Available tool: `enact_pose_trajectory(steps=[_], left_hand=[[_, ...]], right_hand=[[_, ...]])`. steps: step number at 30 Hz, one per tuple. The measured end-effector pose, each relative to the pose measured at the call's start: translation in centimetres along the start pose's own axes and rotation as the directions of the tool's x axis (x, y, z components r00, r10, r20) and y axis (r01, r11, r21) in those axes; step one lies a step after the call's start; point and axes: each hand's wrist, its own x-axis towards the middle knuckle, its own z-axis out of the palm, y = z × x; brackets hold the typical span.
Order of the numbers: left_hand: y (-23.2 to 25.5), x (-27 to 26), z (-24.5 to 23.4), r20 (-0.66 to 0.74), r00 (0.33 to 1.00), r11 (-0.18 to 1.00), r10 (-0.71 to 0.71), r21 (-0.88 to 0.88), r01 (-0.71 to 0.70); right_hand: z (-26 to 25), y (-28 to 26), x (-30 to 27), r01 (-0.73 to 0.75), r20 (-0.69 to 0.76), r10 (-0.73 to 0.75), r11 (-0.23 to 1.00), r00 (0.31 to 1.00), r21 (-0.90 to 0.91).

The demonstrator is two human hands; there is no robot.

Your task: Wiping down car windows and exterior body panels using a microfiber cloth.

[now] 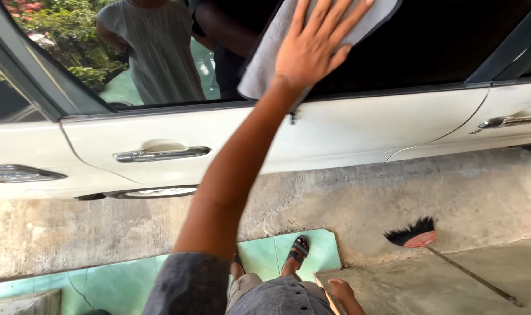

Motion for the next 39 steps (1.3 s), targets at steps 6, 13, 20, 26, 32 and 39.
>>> enact_pose_trajectory(steps=[6, 13, 20, 26, 32, 39], left_hand=[[-10.6, -7.1, -1.8, 0.072, 0.957, 0.96, -0.28, 0.031, 0.278], [-6.5, -3.8, -4.0, 0.139, 0.599, 0.61, -0.789, 0.298, 0.735], [-3.2, -3.3, -1.0, -0.037, 0.988, 0.977, 0.152, 0.156, -0.144], [-6.7, -5.3, 4.1, 0.066, 0.997, 0.995, 0.028, 0.091, -0.034], [-15.7, -13.5, -1.0, -0.012, 0.648, 0.634, -0.762, 0.19, 0.749], [-7.6, -6.3, -2.4, 0.224, 0.505, 0.552, -0.834, 0.354, 0.755]], right_hand=[[-0.6, -4.7, -1.9, -0.012, 0.026, 0.009, 0.996, 1.0, 0.091], [1.9, -2.4, -0.8, 0.138, 0.048, -0.138, 0.99, 0.989, 0.006], [2.9, -1.2, 0.6, 0.111, 0.078, -0.093, 0.957, 0.993, -0.27], [0.4, -9.2, -4.0, 0.12, 0.014, -0.123, 0.986, 0.992, 0.112], [0.1, -13.8, -10.3, 0.123, 0.047, -0.142, 0.952, 0.989, 0.281], [4.4, -5.4, -5.5, 0.141, 0.042, -0.157, 0.953, 0.987, 0.268]])
